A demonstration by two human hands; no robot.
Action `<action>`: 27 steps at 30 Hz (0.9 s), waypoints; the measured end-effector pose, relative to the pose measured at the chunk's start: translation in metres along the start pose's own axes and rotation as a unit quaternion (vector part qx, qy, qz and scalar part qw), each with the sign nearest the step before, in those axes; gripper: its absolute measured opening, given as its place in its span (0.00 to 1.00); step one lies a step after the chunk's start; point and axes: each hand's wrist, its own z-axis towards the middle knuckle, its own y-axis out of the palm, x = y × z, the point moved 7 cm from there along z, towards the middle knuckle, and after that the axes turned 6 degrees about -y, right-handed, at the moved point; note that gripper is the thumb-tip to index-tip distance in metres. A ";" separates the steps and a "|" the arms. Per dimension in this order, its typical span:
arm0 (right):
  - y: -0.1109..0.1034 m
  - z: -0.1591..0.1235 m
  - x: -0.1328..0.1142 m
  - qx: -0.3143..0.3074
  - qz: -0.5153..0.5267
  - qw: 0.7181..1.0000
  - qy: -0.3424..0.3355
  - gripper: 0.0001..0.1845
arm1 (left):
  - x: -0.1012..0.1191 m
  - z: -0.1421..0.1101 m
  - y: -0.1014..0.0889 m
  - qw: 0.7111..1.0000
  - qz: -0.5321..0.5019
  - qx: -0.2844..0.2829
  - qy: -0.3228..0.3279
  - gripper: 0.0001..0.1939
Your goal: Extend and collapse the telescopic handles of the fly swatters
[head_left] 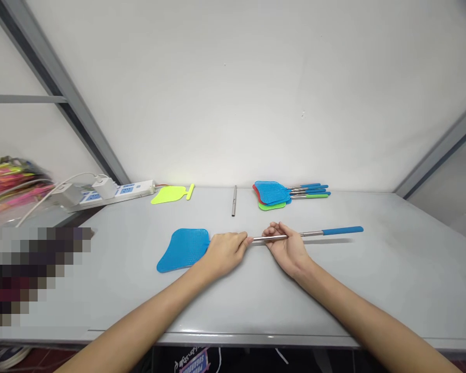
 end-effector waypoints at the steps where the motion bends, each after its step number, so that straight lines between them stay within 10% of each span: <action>1: 0.002 -0.001 0.001 -0.011 -0.018 1.000 0.004 0.11 | -0.003 0.000 -0.002 1.000 -0.002 0.004 0.001 0.20; 14: 0.016 -0.009 0.009 -0.152 -0.217 0.958 0.107 0.24 | -0.017 -0.004 -0.015 0.998 -0.052 0.034 0.006 0.21; 27: 0.010 -0.008 0.009 -0.154 -0.223 0.952 0.145 0.18 | -0.026 0.002 -0.018 0.993 -0.092 0.076 0.023 0.09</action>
